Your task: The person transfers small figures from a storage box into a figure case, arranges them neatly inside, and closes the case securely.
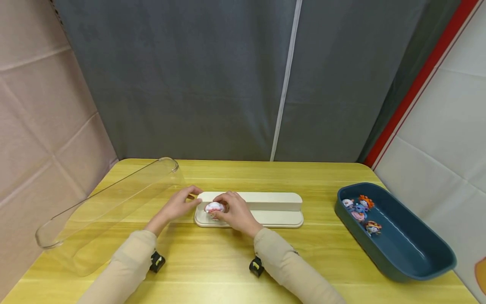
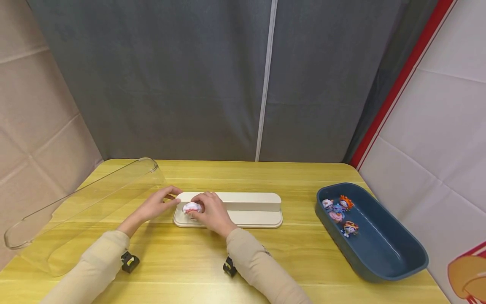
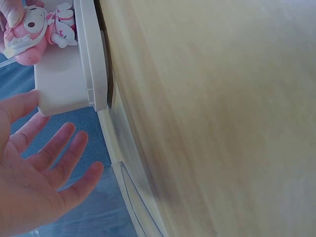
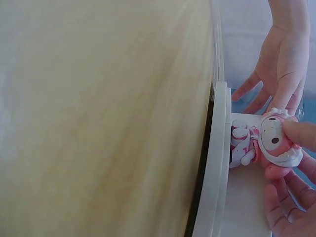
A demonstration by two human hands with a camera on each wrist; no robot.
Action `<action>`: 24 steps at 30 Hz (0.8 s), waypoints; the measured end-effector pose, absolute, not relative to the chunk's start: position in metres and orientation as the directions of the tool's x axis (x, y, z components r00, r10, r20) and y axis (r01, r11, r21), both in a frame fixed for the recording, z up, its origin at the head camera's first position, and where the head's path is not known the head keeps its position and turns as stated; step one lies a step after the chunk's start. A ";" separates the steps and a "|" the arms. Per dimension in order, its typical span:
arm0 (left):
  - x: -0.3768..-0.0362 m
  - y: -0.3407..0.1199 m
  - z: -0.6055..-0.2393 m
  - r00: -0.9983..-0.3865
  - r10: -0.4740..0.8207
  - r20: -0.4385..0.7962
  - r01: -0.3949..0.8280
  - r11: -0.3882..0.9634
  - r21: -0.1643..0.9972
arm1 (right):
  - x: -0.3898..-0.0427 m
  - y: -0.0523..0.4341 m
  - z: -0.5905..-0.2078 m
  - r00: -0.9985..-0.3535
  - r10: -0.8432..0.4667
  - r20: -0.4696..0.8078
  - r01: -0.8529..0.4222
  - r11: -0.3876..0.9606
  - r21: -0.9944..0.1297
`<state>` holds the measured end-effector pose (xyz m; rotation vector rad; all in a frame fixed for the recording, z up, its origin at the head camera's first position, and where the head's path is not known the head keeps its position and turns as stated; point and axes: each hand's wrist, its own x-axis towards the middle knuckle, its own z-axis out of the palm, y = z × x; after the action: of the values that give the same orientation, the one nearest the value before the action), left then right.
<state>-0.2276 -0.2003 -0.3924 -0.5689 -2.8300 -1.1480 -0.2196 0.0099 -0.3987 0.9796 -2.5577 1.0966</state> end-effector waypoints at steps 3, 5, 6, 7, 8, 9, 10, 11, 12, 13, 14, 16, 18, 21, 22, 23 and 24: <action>-0.228 -0.200 -0.393 -0.934 0.318 0.163 0.342 0.663 0.666 | -0.219 0.011 -0.398 -0.765 -0.505 0.399 -0.638 0.512 -0.576; -0.228 -0.201 -0.393 -0.934 0.319 0.162 0.342 0.664 0.665 | -0.219 0.011 -0.398 -0.765 -0.511 0.393 -0.638 0.514 -0.573; -0.228 -0.201 -0.393 -0.934 0.318 0.161 0.341 0.664 0.665 | -0.219 0.012 -0.397 -0.764 -0.513 0.391 -0.638 0.514 -0.573; -0.228 -0.201 -0.393 -0.935 0.318 0.160 0.340 0.665 0.666 | -0.219 0.012 -0.397 -0.765 -0.513 0.389 -0.637 0.514 -0.574; -0.229 -0.201 -0.393 -0.935 0.317 0.158 0.338 0.665 0.666 | -0.219 0.013 -0.397 -0.765 -0.514 0.389 -0.637 0.511 -0.577; -0.229 -0.201 -0.393 -0.936 0.315 0.156 0.335 0.665 0.668 | -0.219 0.014 -0.397 -0.762 -0.516 0.390 -0.640 0.508 -0.577; -0.229 -0.201 -0.393 -0.937 0.315 0.154 0.333 0.665 0.669 | -0.220 0.015 -0.396 -0.763 -0.517 0.388 -0.638 0.506 -0.580; -0.229 -0.201 -0.393 -0.937 0.315 0.152 0.332 0.664 0.670 | -0.220 0.016 -0.395 -0.764 -0.517 0.386 -0.637 0.505 -0.583; -0.229 -0.201 -0.394 -0.937 0.315 0.152 0.332 0.663 0.671 | -0.220 0.017 -0.394 -0.765 -0.518 0.384 -0.635 0.506 -0.583; -0.229 -0.201 -0.394 -0.937 0.315 0.152 0.332 0.662 0.672 | -0.221 0.019 -0.392 -0.766 -0.518 0.381 -0.634 0.506 -0.586; -0.229 -0.201 -0.394 -0.937 0.315 0.153 0.332 0.662 0.672 | -0.221 0.021 -0.391 -0.767 -0.519 0.378 -0.632 0.507 -0.586; -0.229 -0.201 -0.393 -0.935 0.317 0.159 0.338 0.661 0.670 | -0.222 0.025 -0.387 -0.768 -0.520 0.373 -0.630 0.510 -0.586; -0.229 -0.201 -0.393 -0.934 0.317 0.163 0.341 0.661 0.668 | -0.222 0.029 -0.383 -0.763 -0.522 0.380 -0.637 0.507 -0.581; -0.228 -0.201 -0.393 -0.935 0.314 0.167 0.342 0.663 0.666 | -0.223 0.036 -0.378 -0.751 -0.529 0.395 -0.651 0.490 -0.579; -0.228 -0.201 -0.393 -0.934 0.314 0.168 0.342 0.663 0.666 | -0.223 0.038 -0.376 -0.747 -0.532 0.398 -0.654 0.487 -0.578; -0.228 -0.201 -0.393 -0.934 0.314 0.168 0.342 0.662 0.667 | -0.222 0.041 -0.375 -0.745 -0.534 0.400 -0.657 0.483 -0.579; -0.228 -0.201 -0.393 -0.934 0.314 0.169 0.343 0.660 0.668 | -0.222 0.043 -0.373 -0.745 -0.536 0.398 -0.656 0.479 -0.583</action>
<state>-0.2279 -0.2005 -0.3933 -0.5598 -2.8270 -1.1499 -0.2221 0.0435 -0.3729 1.0409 -2.5594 1.1168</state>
